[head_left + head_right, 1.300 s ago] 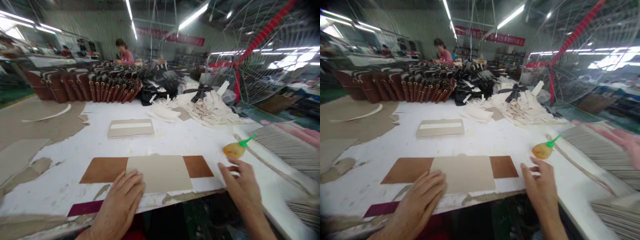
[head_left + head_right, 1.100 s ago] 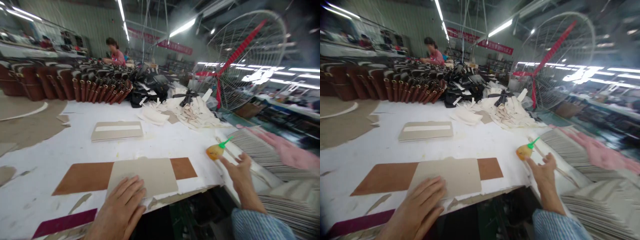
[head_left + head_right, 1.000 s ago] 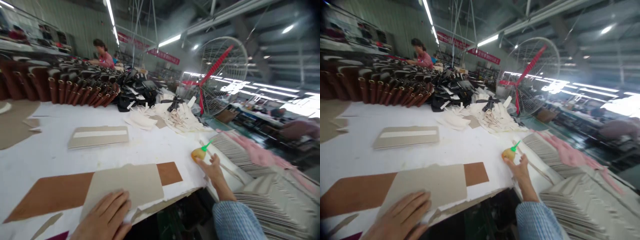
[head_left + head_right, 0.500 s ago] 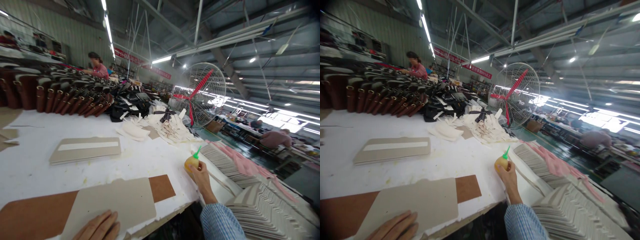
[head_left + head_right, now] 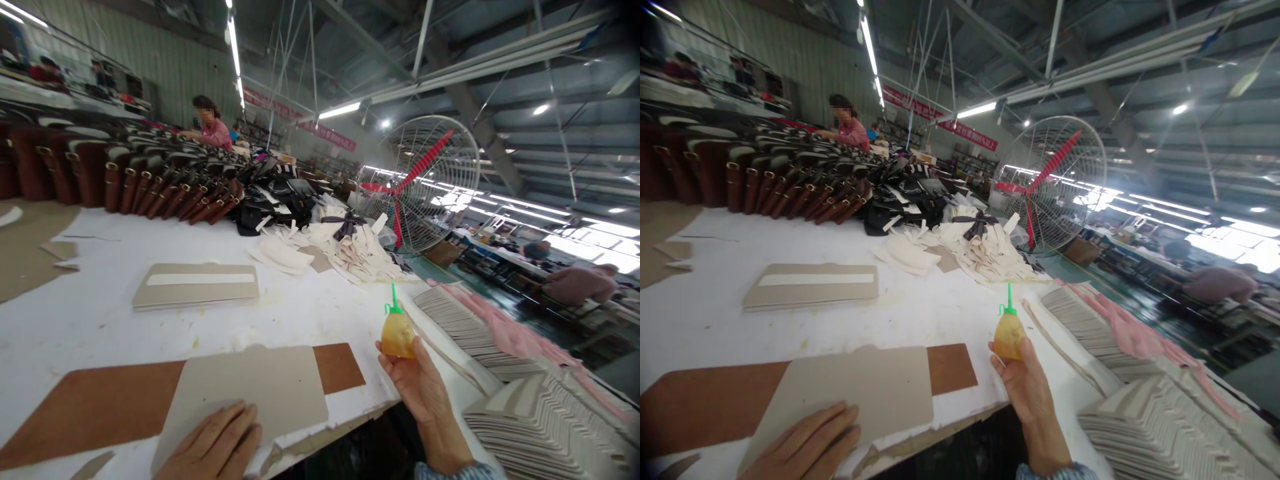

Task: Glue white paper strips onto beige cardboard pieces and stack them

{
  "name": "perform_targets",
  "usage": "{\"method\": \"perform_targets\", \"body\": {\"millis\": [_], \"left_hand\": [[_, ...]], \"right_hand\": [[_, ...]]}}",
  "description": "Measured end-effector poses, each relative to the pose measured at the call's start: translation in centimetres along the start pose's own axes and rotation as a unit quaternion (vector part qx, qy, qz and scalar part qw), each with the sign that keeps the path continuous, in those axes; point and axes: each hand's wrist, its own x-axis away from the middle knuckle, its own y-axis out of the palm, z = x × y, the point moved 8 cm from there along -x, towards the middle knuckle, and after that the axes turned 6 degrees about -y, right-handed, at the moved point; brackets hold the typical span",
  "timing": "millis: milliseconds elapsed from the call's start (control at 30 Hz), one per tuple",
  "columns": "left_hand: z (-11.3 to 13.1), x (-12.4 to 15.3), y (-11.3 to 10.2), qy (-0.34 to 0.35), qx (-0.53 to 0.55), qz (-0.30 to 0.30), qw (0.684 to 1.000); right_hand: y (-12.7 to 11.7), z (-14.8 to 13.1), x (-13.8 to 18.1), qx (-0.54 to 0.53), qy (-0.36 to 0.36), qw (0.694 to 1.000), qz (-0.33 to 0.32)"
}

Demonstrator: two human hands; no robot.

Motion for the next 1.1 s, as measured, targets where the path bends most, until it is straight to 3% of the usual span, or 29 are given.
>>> {"method": "perform_targets", "body": {"millis": [67,267,500,600,700,800,967,1100], "left_hand": [[0.3,-0.9,-1.0,-0.022,0.002,-0.019,1.0],[0.9,-3.4,-2.8,-0.098,0.053,-0.164,0.98],[0.8,-3.9,-3.2,-0.123,0.095,-0.168,0.974],[0.7,-4.0,-3.2,-0.134,0.103,-0.17,0.971],[0.7,-4.1,-3.3,-0.138,0.106,-0.171,0.97],[0.7,-4.0,-3.3,-0.143,0.106,-0.173,0.969],[0.8,-3.9,-3.0,-0.143,0.111,-0.187,0.966],[0.8,-4.0,-2.9,-0.142,0.114,-0.194,0.964]], "right_hand": [[0.4,-0.2,0.9,0.033,-0.013,0.999,0.004],[2.8,-1.1,4.2,0.164,-0.004,0.986,-0.024],[3.5,0.7,6.1,0.22,0.029,0.973,-0.065],[3.7,0.7,6.4,0.338,-0.013,0.936,-0.093],[4.0,-0.3,6.5,0.484,-0.059,0.866,-0.109],[4.7,-1.5,6.4,0.563,-0.101,0.811,-0.123],[6.1,-2.4,6.5,0.603,-0.146,0.768,-0.158],[6.7,-2.4,6.7,0.615,-0.151,0.758,-0.157]]}}
